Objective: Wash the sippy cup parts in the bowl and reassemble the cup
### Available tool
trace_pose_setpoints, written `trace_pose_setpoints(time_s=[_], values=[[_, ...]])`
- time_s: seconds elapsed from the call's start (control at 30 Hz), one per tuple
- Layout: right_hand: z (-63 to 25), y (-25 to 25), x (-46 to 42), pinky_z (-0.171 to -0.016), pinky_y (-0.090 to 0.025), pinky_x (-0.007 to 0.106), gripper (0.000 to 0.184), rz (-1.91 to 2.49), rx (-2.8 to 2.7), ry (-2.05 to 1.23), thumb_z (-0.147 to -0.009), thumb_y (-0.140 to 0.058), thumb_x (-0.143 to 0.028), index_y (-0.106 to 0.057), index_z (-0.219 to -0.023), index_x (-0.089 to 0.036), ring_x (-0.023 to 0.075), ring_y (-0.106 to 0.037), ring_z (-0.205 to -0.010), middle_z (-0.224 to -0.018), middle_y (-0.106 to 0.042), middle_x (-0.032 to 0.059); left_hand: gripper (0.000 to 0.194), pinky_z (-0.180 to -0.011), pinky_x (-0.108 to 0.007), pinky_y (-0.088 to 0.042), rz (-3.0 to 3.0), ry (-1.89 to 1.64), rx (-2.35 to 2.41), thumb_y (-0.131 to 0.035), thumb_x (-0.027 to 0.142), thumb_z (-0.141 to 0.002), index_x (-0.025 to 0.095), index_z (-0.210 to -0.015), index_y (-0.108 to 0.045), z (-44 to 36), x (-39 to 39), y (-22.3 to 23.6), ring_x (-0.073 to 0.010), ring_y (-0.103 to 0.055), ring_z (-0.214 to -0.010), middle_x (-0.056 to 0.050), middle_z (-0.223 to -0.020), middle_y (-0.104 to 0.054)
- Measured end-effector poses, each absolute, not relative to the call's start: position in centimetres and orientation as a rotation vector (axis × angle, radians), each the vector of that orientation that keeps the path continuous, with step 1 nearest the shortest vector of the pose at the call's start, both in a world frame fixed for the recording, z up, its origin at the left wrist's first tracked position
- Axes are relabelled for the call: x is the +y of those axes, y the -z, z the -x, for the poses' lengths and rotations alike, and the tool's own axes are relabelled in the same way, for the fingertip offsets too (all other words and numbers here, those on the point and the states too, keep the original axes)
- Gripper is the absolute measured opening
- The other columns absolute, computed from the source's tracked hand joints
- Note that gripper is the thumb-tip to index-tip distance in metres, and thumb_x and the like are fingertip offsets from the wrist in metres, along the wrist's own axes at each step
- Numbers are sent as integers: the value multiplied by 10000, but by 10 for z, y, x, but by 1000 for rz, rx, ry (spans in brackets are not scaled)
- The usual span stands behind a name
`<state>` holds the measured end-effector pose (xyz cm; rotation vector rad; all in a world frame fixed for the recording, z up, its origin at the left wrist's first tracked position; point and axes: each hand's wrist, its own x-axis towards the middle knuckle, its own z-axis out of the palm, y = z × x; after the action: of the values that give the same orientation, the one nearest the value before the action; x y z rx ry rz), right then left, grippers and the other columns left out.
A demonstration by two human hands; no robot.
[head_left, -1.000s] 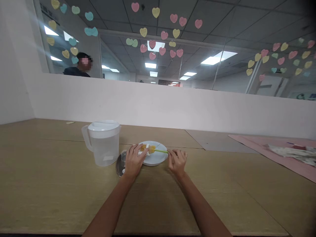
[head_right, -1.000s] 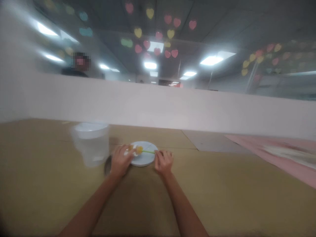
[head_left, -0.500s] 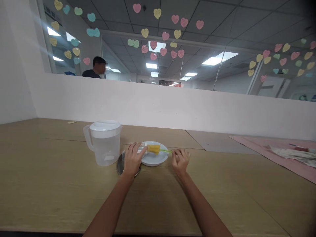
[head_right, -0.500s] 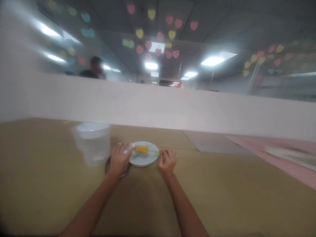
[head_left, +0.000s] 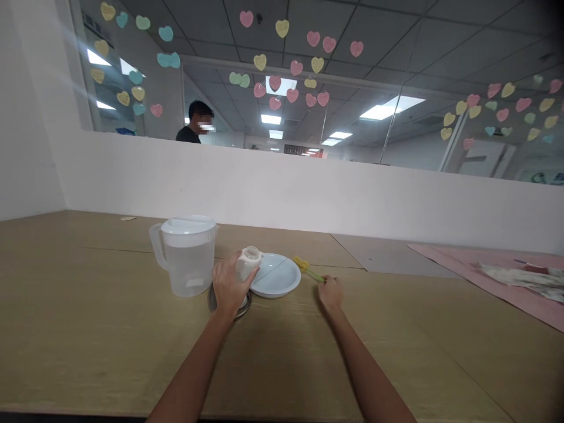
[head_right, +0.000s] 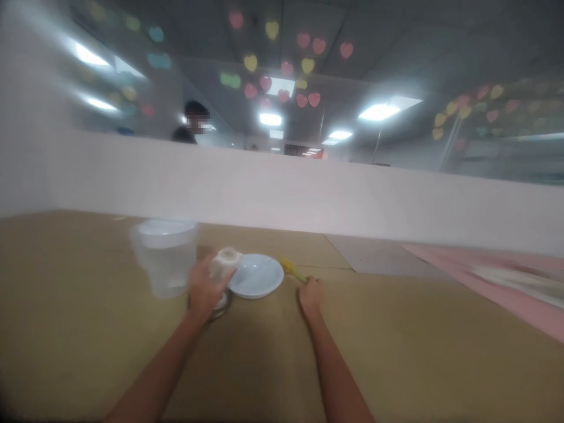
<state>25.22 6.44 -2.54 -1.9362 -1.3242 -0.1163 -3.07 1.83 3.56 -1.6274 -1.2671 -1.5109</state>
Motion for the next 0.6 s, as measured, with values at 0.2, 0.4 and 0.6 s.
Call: trace_pose_setpoints(time_s=[0.2,0.4,0.6], values=[[-235,22,62,-544,-336,247,211,1983,-1577,-22,-692,-487,-157,-687,-759,-172,203,-618,-689,-717,-668,87,733,-736,-331,-498,1782,1784,-1142,-661,556,-631,129,-1181,-434,12,11,-21,-230,-621,-873,-125,-1018,-607],[-227,19,60,-537,-333,247,216,2030,-1693,-51,-709,-491,-224,-691,-772,-174,209,-633,-710,-760,-697,108,655,-758,-334,-514,2216,1645,-832,-693,542,-584,164,-1085,-509,-18,-11,-4,-233,-639,-849,-103,-942,-660],[-224,15,55,-535,-337,257,237,2070,-1775,-26,-701,-477,-232,-693,-773,-164,225,-646,-722,-790,-703,132,650,-789,-324,-504,2565,1432,-1002,-686,532,-610,221,-1149,-498,-29,-29,-7,-221,-638,-875,-73,-1011,-664]])
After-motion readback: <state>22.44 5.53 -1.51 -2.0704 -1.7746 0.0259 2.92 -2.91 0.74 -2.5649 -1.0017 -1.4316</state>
